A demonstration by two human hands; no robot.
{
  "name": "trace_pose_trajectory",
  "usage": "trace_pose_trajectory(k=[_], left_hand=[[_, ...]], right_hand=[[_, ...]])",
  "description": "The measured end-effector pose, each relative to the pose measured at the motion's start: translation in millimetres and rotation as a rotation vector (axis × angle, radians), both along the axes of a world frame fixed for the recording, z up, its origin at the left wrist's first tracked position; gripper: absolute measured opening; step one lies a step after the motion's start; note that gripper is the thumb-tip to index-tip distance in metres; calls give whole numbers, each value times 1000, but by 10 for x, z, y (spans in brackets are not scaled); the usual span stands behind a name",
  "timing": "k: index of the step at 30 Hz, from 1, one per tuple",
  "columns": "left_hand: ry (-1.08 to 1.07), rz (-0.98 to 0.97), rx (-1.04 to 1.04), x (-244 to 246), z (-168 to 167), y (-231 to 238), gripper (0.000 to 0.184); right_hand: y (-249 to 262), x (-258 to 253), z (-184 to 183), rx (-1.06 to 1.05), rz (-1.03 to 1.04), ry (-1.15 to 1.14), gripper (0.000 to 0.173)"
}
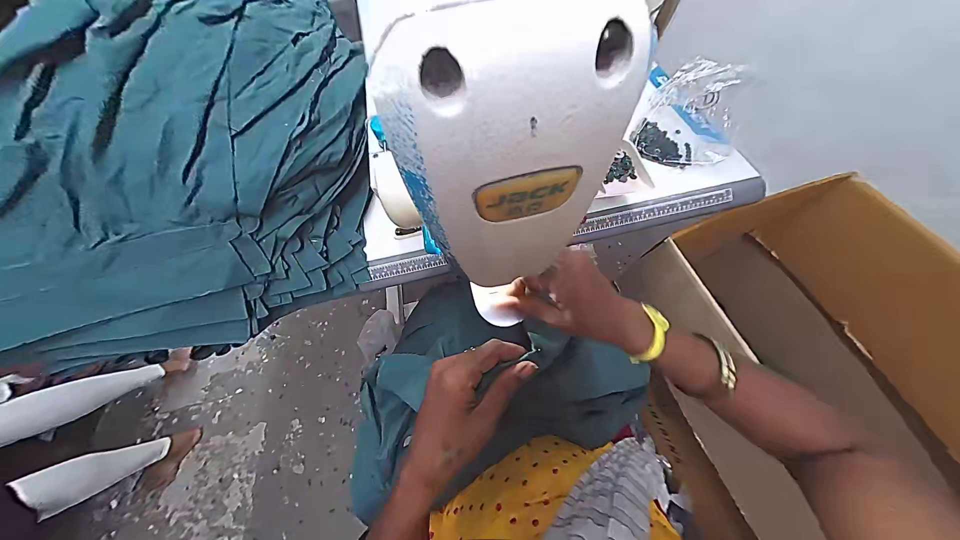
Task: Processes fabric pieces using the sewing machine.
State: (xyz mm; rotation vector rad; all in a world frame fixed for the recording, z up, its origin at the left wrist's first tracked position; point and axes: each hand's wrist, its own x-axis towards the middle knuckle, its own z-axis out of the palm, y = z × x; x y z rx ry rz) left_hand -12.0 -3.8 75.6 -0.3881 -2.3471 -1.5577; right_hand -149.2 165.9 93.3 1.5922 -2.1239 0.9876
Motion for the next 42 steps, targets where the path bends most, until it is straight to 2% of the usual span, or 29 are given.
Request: trace_pose_trajectory(k=[2,3,6,8,11,14,16,18,21,23,24,26,29,32,36,42], left_hand=[[-3,108,33,31,80,-255,23],[-36,199,54,68,120,-441,21],[-147,481,32,135,141,-995,15],[-203,552,34,151,37,-1172,14],[-216,535,101,216,-58,-1218,12],[-117,421,153,299,-126,-1218,14],[-56,261,139,285,-164,-1219,22],[-7,144,171,190,-163,-1133,27],[36,100,82,114,-69,-837,25],[69,45,20,64,16,-685,29],[74,62,16,50,45,-665,28],[52,224,70,53,53,-753,21],[-21,485,177,60,-106,-1022,13],[-165,600,208,91,-377,-1053,13],[-213,673,245,119,-593,-1045,14],[-229,675,202,139,-674,-1064,15]], right_hand=[[97,188,-13,21,146,-330,33],[145,230,-56,25,139,-391,33],[225,31,-163,-26,-78,-482,27],[218,-116,-144,32,-128,-571,30],[170,-86,51,269,-84,-704,39],[193,123,145,440,105,-621,40],[133,298,8,378,195,-602,39],[3,462,-126,275,203,-607,45],[-219,644,-233,83,199,-698,53],[-324,693,-197,-61,206,-759,45],[-337,690,-144,-84,204,-777,41],[-255,642,-42,-89,125,-787,37],[40,380,2,-45,-178,-732,37],[136,56,-28,30,-380,-737,30],[-79,-60,-22,48,-395,-803,44],[-33,-105,9,23,-268,-827,28]])
